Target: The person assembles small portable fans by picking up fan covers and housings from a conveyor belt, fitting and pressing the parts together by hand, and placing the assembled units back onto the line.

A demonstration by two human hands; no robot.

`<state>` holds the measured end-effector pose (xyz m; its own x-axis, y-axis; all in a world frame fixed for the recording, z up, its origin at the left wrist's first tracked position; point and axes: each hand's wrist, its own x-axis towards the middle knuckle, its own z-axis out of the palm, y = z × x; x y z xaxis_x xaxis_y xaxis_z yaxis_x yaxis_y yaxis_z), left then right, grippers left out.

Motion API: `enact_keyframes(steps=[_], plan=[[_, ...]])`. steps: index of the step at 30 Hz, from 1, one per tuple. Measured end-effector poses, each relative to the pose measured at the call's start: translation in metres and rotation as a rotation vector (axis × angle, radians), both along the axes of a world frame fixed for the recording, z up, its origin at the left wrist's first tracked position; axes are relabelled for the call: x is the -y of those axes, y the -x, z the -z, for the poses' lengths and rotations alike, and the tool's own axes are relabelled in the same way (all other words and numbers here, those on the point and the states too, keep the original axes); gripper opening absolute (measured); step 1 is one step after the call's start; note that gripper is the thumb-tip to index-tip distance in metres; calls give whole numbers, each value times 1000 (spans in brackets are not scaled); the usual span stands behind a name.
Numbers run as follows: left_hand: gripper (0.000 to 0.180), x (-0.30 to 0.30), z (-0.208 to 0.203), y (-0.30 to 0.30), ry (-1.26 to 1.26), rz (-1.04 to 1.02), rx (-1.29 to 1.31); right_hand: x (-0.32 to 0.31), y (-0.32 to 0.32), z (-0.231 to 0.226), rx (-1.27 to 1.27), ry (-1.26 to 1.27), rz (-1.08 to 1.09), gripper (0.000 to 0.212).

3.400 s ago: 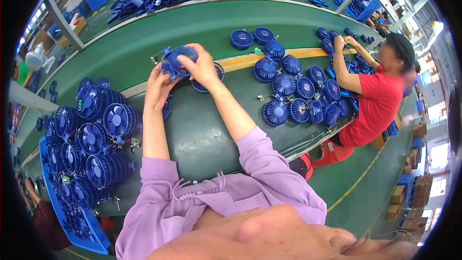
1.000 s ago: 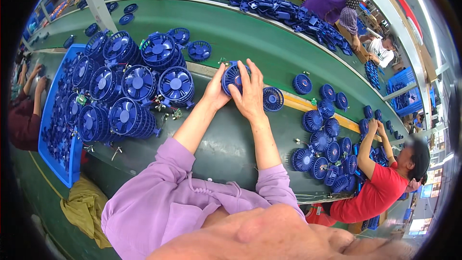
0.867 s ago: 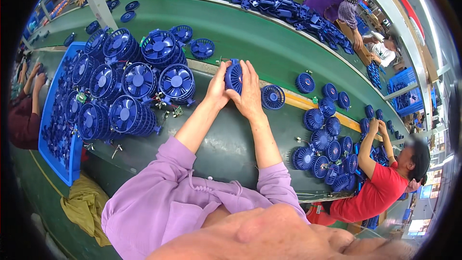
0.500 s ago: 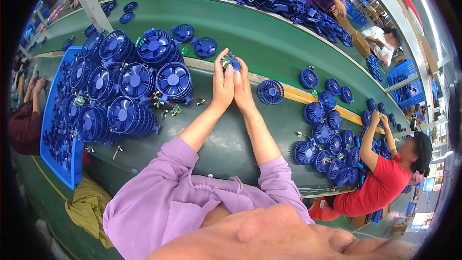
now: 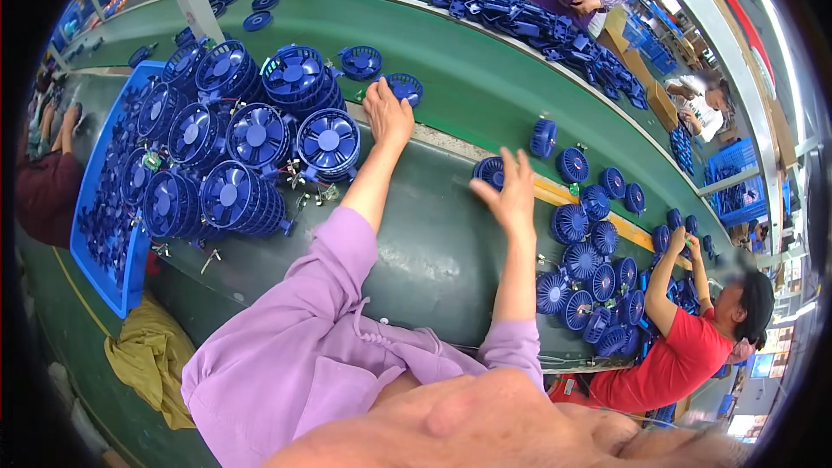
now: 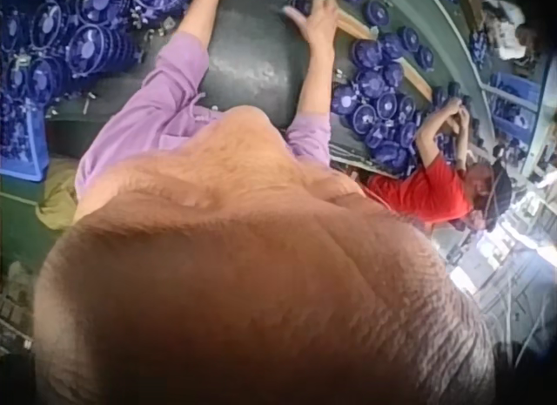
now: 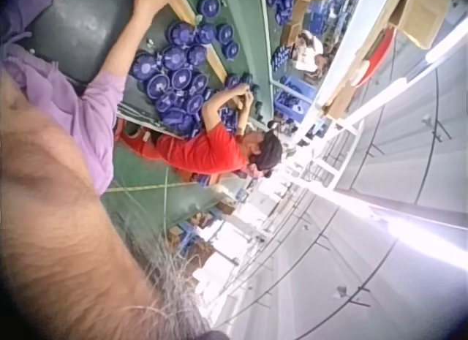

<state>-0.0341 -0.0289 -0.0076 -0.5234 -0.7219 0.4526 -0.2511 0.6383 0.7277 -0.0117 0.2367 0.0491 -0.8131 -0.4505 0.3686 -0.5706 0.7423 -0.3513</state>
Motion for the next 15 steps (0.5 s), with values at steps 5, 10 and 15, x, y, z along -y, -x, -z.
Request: enact_keyframes(steps=[5, 10, 15], plan=[[55, -4, -3, 26, -75, 124, 45, -3, -20, 13, -53, -102, 23, 56], [29, -11, -1, 30, -76, 222, 103, -8, -5, 1, -6, 186, -77, 31], [20, -21, -4, 21, -147, 323, -173, 12, 6, -12, 287, 661, -71, 29]])
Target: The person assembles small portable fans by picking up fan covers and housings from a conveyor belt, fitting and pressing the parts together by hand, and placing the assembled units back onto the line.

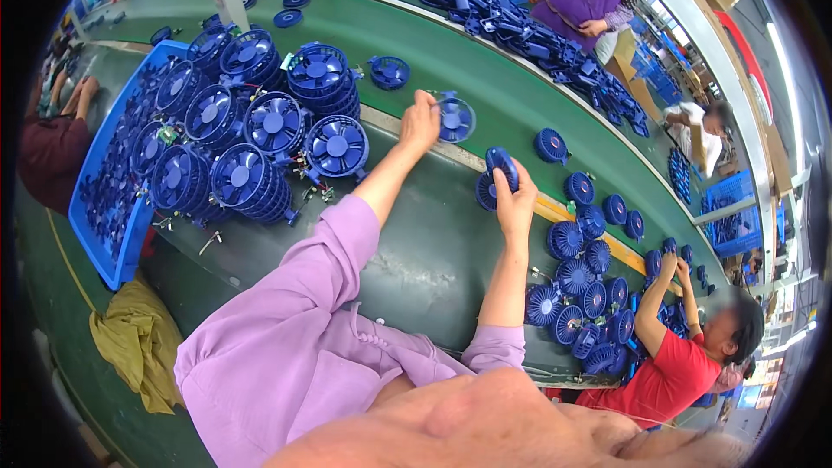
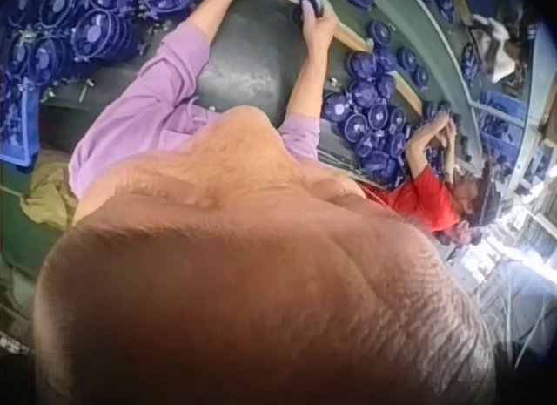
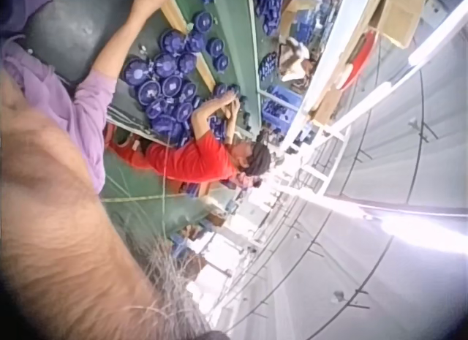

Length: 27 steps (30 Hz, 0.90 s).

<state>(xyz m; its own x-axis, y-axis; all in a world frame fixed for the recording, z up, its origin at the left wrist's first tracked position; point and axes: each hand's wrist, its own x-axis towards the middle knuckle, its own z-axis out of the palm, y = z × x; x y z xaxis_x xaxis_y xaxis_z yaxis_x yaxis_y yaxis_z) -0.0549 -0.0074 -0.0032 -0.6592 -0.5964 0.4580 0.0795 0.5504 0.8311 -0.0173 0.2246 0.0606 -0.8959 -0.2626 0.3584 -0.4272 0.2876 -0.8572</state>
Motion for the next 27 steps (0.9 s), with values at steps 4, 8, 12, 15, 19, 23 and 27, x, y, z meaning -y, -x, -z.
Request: enact_keyframes(steps=[4, 8, 12, 15, 19, 23, 27], plan=[[28, -32, -1, -14, -554, 366, -239, 32, 3, -14, 116, 381, -155, 35], [17, -49, -24, -44, -1320, 634, -231, 50, 2, -6, -36, 187, -47, 48], [34, -37, -20, -56, -1683, 1042, -203, 64, -5, -3, -499, -171, 14, 46], [37, -39, -20, -58, -1689, 1008, -222, 68, -14, -10, -507, -332, -143, 47], [32, -42, -29, -61, -1473, 812, -285, 74, -17, -7, -470, -284, -196, 68], [25, -66, -56, -74, -922, 543, -411, 85, -13, 9, -241, 40, -218, 76], [25, -72, -66, -85, -63, 203, -445, 83, -13, 21, 535, 691, -359, 57]])
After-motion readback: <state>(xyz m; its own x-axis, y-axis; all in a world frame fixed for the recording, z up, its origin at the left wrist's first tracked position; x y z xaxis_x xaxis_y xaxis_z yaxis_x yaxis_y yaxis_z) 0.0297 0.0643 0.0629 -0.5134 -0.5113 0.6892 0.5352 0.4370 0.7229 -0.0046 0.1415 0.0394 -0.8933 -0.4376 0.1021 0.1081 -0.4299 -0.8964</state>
